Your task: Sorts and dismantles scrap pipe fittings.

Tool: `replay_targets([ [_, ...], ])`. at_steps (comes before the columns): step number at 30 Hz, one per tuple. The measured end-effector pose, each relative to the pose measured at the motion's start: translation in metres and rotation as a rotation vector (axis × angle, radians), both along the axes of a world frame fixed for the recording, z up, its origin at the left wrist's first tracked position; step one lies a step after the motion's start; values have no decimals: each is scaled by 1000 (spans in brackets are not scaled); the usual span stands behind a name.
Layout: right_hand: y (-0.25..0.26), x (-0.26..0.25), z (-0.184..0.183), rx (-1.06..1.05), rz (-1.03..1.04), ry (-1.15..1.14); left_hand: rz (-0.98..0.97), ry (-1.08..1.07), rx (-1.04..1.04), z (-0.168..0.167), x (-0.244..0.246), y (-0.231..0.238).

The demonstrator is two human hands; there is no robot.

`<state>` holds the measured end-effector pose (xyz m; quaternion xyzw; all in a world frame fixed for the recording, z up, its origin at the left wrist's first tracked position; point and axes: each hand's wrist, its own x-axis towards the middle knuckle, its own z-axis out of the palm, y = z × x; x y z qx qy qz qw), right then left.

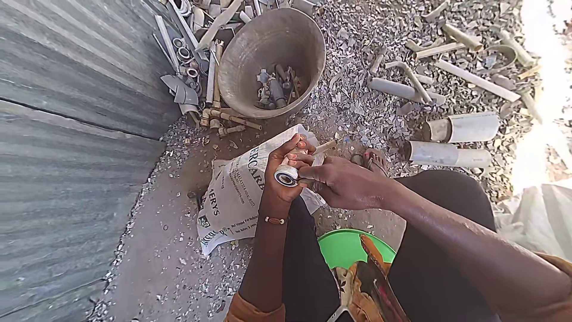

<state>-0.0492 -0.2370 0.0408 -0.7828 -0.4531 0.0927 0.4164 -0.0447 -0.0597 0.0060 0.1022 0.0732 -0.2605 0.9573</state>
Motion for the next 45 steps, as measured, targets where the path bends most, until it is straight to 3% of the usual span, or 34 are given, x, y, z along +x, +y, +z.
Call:
replay_targets([
  [5, 0, -7, 8, -73, -67, -42, 59, 41, 126, 2, -2, -8],
  [16, -12, -1, 14, -137, -205, -9, 233, -46, -120, 0, 10, -2],
  [21, 1, -8, 7, -88, -227, -78, 221, -94, -149, 0, 10, -3],
  [28, 15, -17, 10, -194, -315, -73, 299, -118, -110, 0, 10, -3],
  [32, 16, -21, 14, -183, -296, -74, 222, -120, -124, -3, 6, -2],
  [37, 11, -17, 16, -154, -203, -23, 145, -57, 31, -2, 2, -4],
  [42, 8, -21, 12, -174, -187, -80, 15, -22, 25, -4, 3, -4],
  [45, 17, -36, 16, -176, -260, -160, 43, -2, 255, 3, 0, -16],
])
